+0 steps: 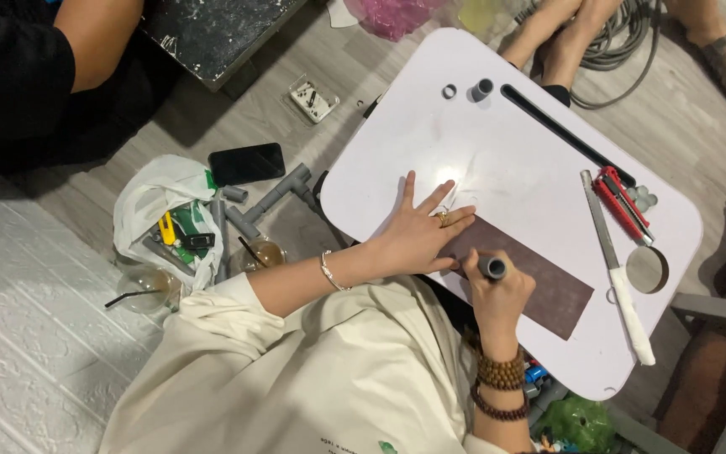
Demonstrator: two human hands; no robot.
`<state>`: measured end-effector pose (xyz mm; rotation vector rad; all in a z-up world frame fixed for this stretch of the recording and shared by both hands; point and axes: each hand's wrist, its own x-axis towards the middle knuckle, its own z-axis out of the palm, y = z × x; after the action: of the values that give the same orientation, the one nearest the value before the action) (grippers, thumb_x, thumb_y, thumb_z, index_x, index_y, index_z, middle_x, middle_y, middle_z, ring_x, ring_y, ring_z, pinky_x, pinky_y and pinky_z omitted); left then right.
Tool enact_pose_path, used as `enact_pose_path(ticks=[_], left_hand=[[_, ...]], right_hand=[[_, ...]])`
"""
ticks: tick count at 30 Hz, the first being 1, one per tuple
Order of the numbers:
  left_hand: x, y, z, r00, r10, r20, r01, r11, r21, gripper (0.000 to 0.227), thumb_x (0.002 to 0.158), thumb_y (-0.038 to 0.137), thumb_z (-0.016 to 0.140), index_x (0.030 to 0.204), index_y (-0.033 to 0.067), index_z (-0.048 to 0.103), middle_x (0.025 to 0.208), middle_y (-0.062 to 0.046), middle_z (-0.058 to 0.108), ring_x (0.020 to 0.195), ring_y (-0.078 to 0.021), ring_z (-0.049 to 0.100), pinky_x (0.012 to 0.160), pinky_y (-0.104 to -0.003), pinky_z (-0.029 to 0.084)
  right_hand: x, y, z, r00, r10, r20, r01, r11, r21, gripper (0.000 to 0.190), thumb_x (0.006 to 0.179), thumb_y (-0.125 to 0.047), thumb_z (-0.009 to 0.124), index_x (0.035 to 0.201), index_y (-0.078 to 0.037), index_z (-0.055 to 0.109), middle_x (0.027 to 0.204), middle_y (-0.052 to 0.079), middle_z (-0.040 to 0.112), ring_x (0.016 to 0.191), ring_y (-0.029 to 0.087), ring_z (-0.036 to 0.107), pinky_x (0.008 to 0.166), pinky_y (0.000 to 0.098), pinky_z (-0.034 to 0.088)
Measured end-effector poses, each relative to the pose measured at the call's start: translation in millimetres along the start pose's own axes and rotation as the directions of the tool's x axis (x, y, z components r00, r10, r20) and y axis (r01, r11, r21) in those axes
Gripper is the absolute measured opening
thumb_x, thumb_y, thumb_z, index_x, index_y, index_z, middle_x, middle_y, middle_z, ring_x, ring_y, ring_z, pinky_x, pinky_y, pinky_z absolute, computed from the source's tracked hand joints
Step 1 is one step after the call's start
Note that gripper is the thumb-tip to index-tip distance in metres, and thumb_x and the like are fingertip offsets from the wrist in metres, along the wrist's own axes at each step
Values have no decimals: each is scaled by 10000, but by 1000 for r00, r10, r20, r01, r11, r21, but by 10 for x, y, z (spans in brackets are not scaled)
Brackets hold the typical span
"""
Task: Sanding the edges of a PVC pipe fitting using sandpaper and a small metal rod for cleaning.
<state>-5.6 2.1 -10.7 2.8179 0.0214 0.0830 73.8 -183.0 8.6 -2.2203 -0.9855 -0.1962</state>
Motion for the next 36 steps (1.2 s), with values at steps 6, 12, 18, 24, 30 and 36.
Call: enact_pose_path(ticks=[6,12,18,24,30,36], left_hand=[[-1,-10,143,999,-34,-8,33,999,-17,849,948,698,596,1622,211,429,1692,75,413,1612,-394,160,1173,-878,17],[22,10,135,999,-43,19,42,998,55,844,926,658,653,1618,233,426,1683,105,419,1618,-378,138,1176,-871,34],[87,-38,313,997,78,-7,-78,997,-12,830,939,714,551,1589,208,445,1701,67,343,1595,-407,95,1121,-917,45],[47,-31,272,996,-9,-86,14,998,57,887,916,730,630,1621,230,428,1679,95,448,1613,-386,184,1192,-853,14],[24,-39,300,992,-3,-125,11,998,62,872,909,725,651,1610,244,458,1672,104,459,1615,-377,192,1189,-856,-2],[35,-10,294,993,-13,-114,19,999,48,892,898,743,648,1612,248,446,1678,110,446,1618,-377,196,1197,-861,29]], right_hand=[[-57,314,-50,999,12,-48,-17,994,-107,189,992,-112,821,829,-81,731,510,104,539,449,264,534,524,318,389],[-12,89,193,996,-21,-87,19,1000,-18,238,1030,-129,787,805,-89,721,490,69,521,421,203,485,512,289,366],[-111,324,3,1000,-5,-28,1,990,-139,295,964,-66,849,743,33,681,565,82,587,456,166,408,482,309,351],[3,212,149,987,-23,-157,-1,989,-151,385,1046,-142,819,725,-75,618,529,92,520,486,292,528,594,316,395],[-201,258,38,993,-45,-107,27,986,-165,230,963,-181,864,802,-121,710,586,98,584,573,361,618,595,328,448],[40,360,185,987,-61,-148,34,984,-177,297,987,-121,866,779,-58,664,571,118,560,528,341,586,582,329,404]])
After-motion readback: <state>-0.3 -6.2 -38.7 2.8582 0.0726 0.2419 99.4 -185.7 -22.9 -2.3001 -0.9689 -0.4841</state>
